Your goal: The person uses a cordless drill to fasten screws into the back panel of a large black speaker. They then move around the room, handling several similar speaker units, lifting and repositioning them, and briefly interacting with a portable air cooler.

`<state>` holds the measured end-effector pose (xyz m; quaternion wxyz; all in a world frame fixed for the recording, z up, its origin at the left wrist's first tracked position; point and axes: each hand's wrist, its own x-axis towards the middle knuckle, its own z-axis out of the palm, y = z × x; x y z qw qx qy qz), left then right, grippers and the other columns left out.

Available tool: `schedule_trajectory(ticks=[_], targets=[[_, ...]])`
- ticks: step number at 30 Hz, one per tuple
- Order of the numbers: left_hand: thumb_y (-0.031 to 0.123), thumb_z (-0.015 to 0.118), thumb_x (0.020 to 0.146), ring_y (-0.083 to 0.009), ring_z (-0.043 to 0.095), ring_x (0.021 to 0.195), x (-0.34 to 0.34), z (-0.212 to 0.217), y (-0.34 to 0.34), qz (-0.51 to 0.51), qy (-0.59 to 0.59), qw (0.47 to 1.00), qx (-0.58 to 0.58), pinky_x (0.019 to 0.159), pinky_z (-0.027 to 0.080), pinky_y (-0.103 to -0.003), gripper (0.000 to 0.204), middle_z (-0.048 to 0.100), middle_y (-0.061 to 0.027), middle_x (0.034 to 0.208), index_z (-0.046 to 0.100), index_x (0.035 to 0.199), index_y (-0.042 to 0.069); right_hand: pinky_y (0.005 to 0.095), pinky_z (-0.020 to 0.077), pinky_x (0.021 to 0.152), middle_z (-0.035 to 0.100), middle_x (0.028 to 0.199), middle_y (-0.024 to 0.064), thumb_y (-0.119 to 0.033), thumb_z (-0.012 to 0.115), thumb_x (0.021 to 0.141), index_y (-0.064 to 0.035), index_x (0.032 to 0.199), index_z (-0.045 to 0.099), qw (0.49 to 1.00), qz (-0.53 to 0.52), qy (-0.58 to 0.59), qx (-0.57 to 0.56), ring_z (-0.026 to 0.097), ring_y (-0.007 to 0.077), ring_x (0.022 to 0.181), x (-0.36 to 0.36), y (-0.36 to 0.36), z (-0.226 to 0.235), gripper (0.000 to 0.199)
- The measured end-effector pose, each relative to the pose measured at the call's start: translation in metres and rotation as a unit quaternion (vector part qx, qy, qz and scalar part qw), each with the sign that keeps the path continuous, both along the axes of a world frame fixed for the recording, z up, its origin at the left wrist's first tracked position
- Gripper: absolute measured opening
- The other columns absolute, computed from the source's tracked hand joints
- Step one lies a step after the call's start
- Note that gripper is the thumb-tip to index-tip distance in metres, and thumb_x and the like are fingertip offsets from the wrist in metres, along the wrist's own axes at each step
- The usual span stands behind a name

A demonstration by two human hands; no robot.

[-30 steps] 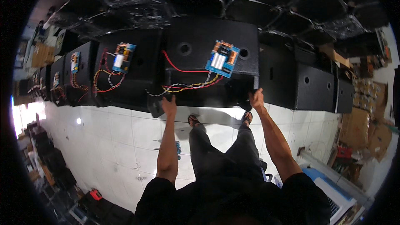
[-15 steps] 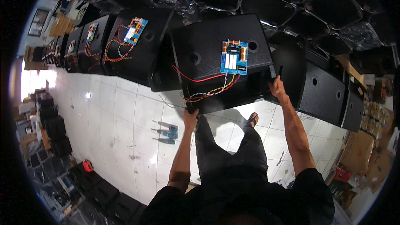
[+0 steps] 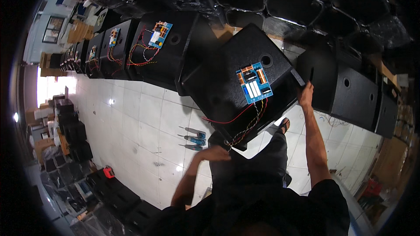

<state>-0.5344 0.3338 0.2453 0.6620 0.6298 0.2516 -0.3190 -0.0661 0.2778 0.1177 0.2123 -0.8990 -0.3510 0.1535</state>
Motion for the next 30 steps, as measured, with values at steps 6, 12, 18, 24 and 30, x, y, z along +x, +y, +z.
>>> schedule_trajectory(ticks=[6, 12, 18, 24, 30], targets=[[0.024, 0.061, 0.086, -0.025, 0.064, 0.082, 0.044, 0.004, 0.21, 0.382, -0.109, 0.784, 0.477, 0.076, 0.049, -0.032, 0.027, 0.066, -0.0161, 0.088, 0.064, 0.098, 0.0, 0.0334, 0.046, 0.076, 0.057, 0.093, 0.0199, -0.03, 0.057, 0.086, 0.0053, 0.124, 0.038, 0.944, -0.194, 0.163, 0.211, 0.057, 0.0274, 0.088, -0.152, -0.167, -0.134, 0.055], [0.064, 0.044, 0.082, -0.0406, 0.055, 0.104, 0.08, -0.045, 0.258, 0.22, 0.126, 0.786, 0.564, 0.092, 0.041, -0.045, 0.075, 0.059, -0.0261, 0.106, 0.056, 0.116, -0.002, 0.0497, 0.047, 0.079, 0.054, 0.102, 0.0108, -0.065, 0.056, 0.075, -0.0141, 0.14, 0.032, 0.511, -0.536, 0.672, -0.033, 0.054, 0.0273, 0.091, -0.341, -0.167, -0.102, 0.086], [0.066, 0.04, 0.082, -0.0408, 0.053, 0.107, 0.073, -0.047, 0.256, 0.209, 0.125, 0.774, 0.585, 0.094, 0.039, -0.045, 0.079, 0.058, -0.0279, 0.109, 0.055, 0.118, -0.002, 0.0525, 0.0362, 0.098, 0.057, 0.119, 0.0105, -0.038, 0.052, 0.085, -0.009, 0.12, 0.053, 0.195, -0.437, 0.819, 0.316, 0.051, 0.031, 0.113, -0.38, -0.129, -0.099, 0.045], [0.063, 0.04, 0.084, -0.042, 0.053, 0.106, 0.054, -0.048, 0.241, 0.231, 0.119, 0.781, 0.568, 0.094, 0.039, -0.044, 0.075, 0.058, -0.0291, 0.107, 0.057, 0.115, -0.003, 0.0458, 0.0431, 0.093, 0.058, 0.113, 0.0184, -0.019, 0.037, 0.088, -0.0001, 0.118, 0.05, 0.261, -0.545, 0.747, 0.277, 0.055, 0.0324, 0.103, -0.361, -0.135, -0.089, 0.038], [0.06, 0.042, 0.086, -0.0427, 0.057, 0.097, 0.024, -0.039, 0.163, 0.356, 0.184, 0.768, 0.499, 0.084, 0.044, -0.043, 0.076, 0.06, -0.0311, 0.1, 0.058, 0.107, -0.011, 0.0411, 0.0533, 0.054, 0.062, 0.078, 0.0123, -0.021, 0.042, 0.088, -0.0031, 0.094, 0.055, 0.427, -0.498, 0.735, 0.172, 0.058, 0.0243, 0.055, -0.283, -0.188, -0.085, 0.023]])
